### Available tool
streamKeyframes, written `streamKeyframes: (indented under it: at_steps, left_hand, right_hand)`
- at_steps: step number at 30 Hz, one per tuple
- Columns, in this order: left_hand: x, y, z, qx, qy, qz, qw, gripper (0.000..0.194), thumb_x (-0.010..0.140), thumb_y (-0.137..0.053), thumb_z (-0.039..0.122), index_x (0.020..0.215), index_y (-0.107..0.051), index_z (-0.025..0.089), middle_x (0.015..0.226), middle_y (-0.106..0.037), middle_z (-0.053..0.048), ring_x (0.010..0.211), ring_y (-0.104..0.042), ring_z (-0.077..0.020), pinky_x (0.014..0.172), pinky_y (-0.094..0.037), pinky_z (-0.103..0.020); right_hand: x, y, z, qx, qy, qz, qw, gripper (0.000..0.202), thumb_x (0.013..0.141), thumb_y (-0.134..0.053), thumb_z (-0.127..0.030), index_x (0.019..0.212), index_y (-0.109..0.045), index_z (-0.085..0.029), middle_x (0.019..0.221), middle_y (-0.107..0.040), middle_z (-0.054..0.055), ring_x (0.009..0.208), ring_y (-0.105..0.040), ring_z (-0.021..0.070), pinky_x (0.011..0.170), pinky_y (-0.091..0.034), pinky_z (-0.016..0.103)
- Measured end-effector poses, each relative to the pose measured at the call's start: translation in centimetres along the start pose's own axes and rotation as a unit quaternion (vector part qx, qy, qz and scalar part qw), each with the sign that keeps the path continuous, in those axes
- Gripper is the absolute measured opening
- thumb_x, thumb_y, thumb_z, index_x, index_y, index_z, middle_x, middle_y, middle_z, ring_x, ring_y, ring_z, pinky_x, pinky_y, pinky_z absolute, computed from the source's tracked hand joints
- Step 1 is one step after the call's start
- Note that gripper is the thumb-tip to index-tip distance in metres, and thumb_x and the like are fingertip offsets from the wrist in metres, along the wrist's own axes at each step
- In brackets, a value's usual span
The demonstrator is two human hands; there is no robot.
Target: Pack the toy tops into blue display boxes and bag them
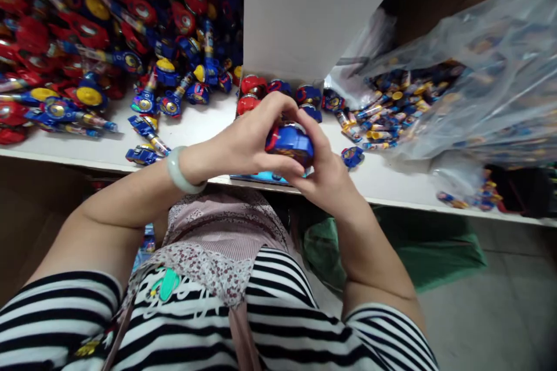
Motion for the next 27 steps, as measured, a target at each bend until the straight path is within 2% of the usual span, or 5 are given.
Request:
streamKeyframes:
  at_steps: [3, 7, 13, 20, 27]
  left_hand:
    - [-2.5, 3.2, -4.2, 0.000, 0.057, 0.051, 0.997, 0.062, 0.087, -0.062, 0.067, 0.131, -0.046, 0.027, 0.122, -0.060, -0.005, 0.093, -0.066, -0.0186, 0.077, -0.058, -0.038]
    - [-10.3, 12.1, -13.6, 0.093, 0.156, 0.218, 0.959, 0.049, 0.094, -0.054, 0.062, 0.123, -0.045, 0.023, 0.103, -0.065, 0.003, 0.088, -0.061, -0.0127, 0.076, -0.052, -0.038]
    - [-20.4, 21.8, -18.6, 0.292, 0.401, 0.326, 0.805, 0.074, 0.089, -0.035, 0.080, 0.112, -0.048, 0.011, 0.100, -0.064, 0.000, 0.093, -0.059, -0.0101, 0.075, -0.047, -0.033]
    - [-21.8, 22.0, -20.4, 0.352, 0.526, 0.176, 0.754, 0.018, 0.087, -0.058, 0.020, 0.102, -0.064, 0.010, 0.107, -0.068, -0.008, 0.103, -0.060, -0.0191, 0.094, -0.047, -0.032]
    - [-16.2, 21.0, -23.4, 0.384, 0.532, 0.111, 0.746, 0.034, 0.097, -0.046, 0.031, 0.114, -0.068, 0.012, 0.119, -0.068, -0.018, 0.118, -0.061, -0.0314, 0.101, -0.044, -0.039]
  right_hand:
    - [-1.8, -1.6, 2.7, 0.023, -0.013, 0.087, 0.996, 0.080, 0.085, -0.072, -0.042, 0.151, -0.029, -0.037, 0.149, -0.043, 0.007, 0.125, -0.059, 0.0267, 0.092, -0.062, 0.042]
    - [-4.6, -4.2, 7.1, 0.018, -0.005, 0.205, 0.979, 0.074, 0.084, -0.072, -0.035, 0.146, -0.030, -0.036, 0.140, -0.045, 0.010, 0.111, -0.065, 0.0226, 0.082, -0.065, 0.037]
    - [-4.9, -5.4, 7.5, -0.009, -0.001, 0.130, 0.991, 0.075, 0.078, -0.079, -0.027, 0.142, -0.039, -0.031, 0.129, -0.053, 0.010, 0.105, -0.067, 0.0231, 0.081, -0.064, 0.036]
    - [-6.1, -8.3, 9.9, -0.061, 0.017, 0.161, 0.985, 0.070, 0.076, -0.080, -0.030, 0.138, -0.047, -0.024, 0.111, -0.062, 0.009, 0.081, -0.070, 0.0198, 0.067, -0.062, 0.033]
    - [-5.6, -6.4, 9.1, -0.133, -0.141, 0.018, 0.981, 0.082, 0.080, -0.068, -0.059, 0.147, -0.040, -0.021, 0.106, -0.069, 0.013, 0.074, -0.073, 0.0267, 0.056, -0.059, 0.036]
Point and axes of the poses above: each hand's wrist, its own x-axis towards the middle knuckle, its own y-axis out of the back of the hand, z = x × y, the point moved 4 cm from there along x, towards the middle knuckle
